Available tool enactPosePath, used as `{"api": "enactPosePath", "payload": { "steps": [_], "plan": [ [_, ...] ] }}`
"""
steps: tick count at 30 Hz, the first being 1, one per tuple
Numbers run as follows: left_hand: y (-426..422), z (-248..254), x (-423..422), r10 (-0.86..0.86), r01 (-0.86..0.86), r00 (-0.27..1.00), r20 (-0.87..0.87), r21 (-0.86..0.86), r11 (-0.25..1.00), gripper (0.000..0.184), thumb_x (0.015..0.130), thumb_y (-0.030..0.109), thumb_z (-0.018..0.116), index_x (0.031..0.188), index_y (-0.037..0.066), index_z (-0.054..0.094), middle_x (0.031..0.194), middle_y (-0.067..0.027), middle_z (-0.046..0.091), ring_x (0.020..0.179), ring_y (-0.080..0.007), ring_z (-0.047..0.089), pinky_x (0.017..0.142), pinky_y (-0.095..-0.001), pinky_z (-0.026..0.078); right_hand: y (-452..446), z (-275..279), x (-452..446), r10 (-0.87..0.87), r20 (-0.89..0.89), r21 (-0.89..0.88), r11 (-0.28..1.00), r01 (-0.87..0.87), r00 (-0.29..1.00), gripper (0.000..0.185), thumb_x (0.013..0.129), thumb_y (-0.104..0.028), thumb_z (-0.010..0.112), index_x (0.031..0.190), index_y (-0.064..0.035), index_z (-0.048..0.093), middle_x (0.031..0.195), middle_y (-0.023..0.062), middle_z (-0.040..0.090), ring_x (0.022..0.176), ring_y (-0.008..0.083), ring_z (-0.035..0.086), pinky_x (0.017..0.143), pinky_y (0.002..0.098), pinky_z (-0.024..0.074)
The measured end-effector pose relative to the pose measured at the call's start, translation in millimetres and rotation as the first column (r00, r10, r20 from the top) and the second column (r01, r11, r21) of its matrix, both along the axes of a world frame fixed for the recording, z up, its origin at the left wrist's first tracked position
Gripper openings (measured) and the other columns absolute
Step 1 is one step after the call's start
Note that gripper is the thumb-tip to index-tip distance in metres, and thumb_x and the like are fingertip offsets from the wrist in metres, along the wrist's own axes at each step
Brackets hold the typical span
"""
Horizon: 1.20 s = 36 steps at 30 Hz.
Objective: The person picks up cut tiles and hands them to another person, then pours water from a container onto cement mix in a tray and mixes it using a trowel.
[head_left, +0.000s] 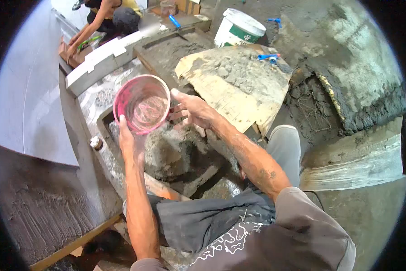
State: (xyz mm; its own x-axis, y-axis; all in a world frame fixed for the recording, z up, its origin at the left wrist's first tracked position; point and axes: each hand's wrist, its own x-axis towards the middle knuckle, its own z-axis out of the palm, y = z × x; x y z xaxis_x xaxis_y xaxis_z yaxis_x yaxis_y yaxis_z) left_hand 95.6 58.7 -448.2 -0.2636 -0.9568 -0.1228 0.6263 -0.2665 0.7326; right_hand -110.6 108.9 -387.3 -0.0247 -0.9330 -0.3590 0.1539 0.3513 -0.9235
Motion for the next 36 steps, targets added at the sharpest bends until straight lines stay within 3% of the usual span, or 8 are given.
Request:
{"api": "enactPosePath", "payload": {
  "steps": [3,9,12,19,25,28,32,36],
  "plan": [
    [10.9,13.1,-18.4,-0.105,0.101,0.993,-0.06,-0.069,0.992,0.07,0.096,0.054,0.045,0.146,0.009,0.028,0.146,-0.0116,0.037,0.134,-0.0283,0.038,0.11,-0.0488,0.032,2.6,48.3,-19.6,0.149,-0.289,-0.055,0.984,-0.172,0.945,0.063,0.09,-0.042,0.06,0.131,0.0043,0.046,0.113,0.0154,0.059,0.094,0.0202,0.061,0.071,0.0365,0.0597],
    [28.0,23.6,-66.2,-0.06,0.058,0.998,-0.028,-0.07,0.996,0.078,0.093,0.064,0.039,0.148,0.011,0.025,0.147,-0.0156,0.035,0.134,-0.0327,0.037,0.109,-0.0482,0.033,-26.4,64.0,-106.1,0.301,-0.256,-0.011,0.949,-0.315,0.919,0.048,0.089,-0.032,0.062,0.119,0.0056,0.055,0.109,0.0153,0.06,0.095,0.0213,0.062,0.074,0.0386,0.0599],
    [23.6,6.1,-75.5,-0.192,0.197,0.98,0.048,-0.136,0.971,0.079,0.093,0.067,0.036,0.148,0.011,0.027,0.146,-0.0181,0.037,0.131,-0.034,0.041,0.108,-0.048,0.035,-43.4,78.4,-182.7,0.204,-0.125,-0.241,0.943,-0.229,0.971,0.038,0.084,-0.032,0.064,0.092,0.0051,0.065,0.081,0.011,0.063,0.078,0.0165,0.062,0.069,0.034,0.0606],
    [20.5,3.4,-113.0,0.203,-0.226,0.879,0.432,0.001,0.974,0.075,0.094,0.063,0.039,0.145,0.009,0.032,0.127,-0.0161,0.049,0.116,-0.0328,0.053,0.099,-0.0443,0.041,-108.7,190.1,-431.7,-0.208,-0.138,-0.507,0.855,0.112,0.968,0.047,0.091,-0.031,0.061,0.114,0.009,0.057,0.101,0.0229,0.065,0.087,0.0281,0.068,0.081,0.0403,0.0581],
    [30.5,2.6,-142.8,0.389,-0.468,0.702,0.596,-0.025,0.883,0.069,0.097,0.056,0.041,0.145,0.008,0.032,0.122,-0.0127,0.052,0.103,-0.0273,0.059,0.093,-0.0385,0.043,-222.0,178.8,-613.3,-0.594,-0.764,-0.58,0.803,0.134,0.253,0.05,0.069,-0.043,0.068,0.095,0.0011,0.07,0.093,0.0221,0.069,0.084,0.0314,0.07,0.076,0.04,0.0553],
    [41.0,5.4,-154.1,0.455,-0.549,0.642,0.617,-0.045,0.835,0.068,0.097,0.056,0.043,0.145,0.008,0.033,0.115,-0.0114,0.053,0.098,-0.0251,0.059,0.085,-0.0373,0.046,-256.2,137.1,-657.0,-0.582,-0.802,-0.577,0.813,0.08,0.135,0.053,0.064,-0.045,0.066,0.099,-0.0044,0.071,0.098,0.0222,0.068,0.094,0.0342,0.067,0.082,0.041,0.0521],
    [54.2,-0.2,-157.4,0.492,-0.617,0.597,0.634,-0.03,0.786,0.067,0.097,0.054,0.044,0.144,0.008,0.033,0.111,-0.0104,0.054,0.095,-0.0239,0.058,0.082,-0.0373,0.047,-276.7,101.6,-697.3,-0.02,-1.0,-0.02,1.0,0.019,0.0,0.052,0.069,-0.043,0.066,0.104,-0.0045,0.071,0.109,0.0195,0.067,0.101,0.034,0.065,0.086,0.0414,0.0509],
    [61.3,8.3,-175.8,0.508,-0.638,0.524,0.684,-0.08,0.766,0.064,0.099,0.052,0.041,0.144,0.008,0.033,0.11,-0.0096,0.055,0.09,-0.0209,0.061,0.078,-0.0335,0.047,-309.0,55.3,-735.0,0.061,-0.992,0.073,0.992,-0.099,-0.114,0.043,0.073,-0.036,0.068,0.102,-0.0052,0.071,0.108,0.0183,0.068,0.101,0.0332,0.065,0.085,0.0416,0.051]
  ]
}}
